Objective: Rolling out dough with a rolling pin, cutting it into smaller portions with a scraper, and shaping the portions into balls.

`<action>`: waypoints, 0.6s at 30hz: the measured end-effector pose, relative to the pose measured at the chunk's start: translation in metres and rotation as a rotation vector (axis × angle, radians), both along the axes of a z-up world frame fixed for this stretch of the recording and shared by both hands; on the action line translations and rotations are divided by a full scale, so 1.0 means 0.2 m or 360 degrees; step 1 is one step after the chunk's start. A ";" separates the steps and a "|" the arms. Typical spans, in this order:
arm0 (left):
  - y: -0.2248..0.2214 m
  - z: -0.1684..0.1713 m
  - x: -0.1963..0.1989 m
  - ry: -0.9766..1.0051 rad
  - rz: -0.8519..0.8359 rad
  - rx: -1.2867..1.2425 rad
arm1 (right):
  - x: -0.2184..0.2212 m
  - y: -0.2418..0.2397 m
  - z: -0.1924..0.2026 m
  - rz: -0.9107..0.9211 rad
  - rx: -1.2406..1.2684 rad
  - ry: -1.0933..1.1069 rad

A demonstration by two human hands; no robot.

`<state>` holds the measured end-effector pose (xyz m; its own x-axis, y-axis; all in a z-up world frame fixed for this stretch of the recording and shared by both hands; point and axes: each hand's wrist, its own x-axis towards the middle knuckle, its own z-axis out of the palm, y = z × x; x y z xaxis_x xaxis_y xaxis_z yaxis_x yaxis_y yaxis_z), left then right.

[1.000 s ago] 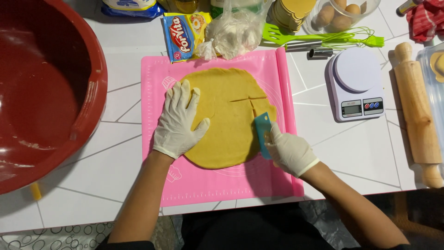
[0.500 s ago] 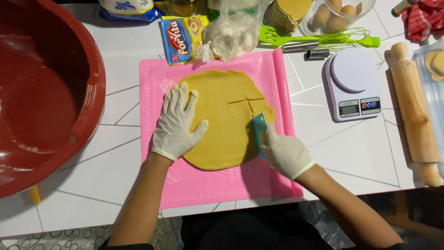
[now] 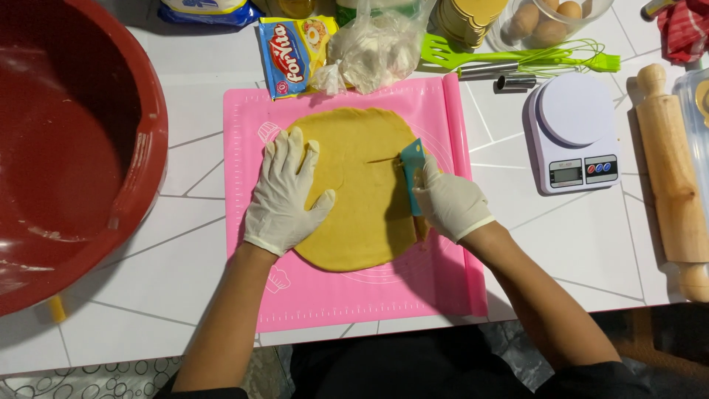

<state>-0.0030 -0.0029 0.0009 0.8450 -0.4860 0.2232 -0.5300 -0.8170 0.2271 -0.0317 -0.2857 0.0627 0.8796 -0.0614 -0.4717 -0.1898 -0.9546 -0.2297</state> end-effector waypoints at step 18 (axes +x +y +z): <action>0.00 0.00 0.00 -0.0003 0.0003 -0.0001 | -0.02 0.02 -0.05 0.0211 -0.0184 -0.0070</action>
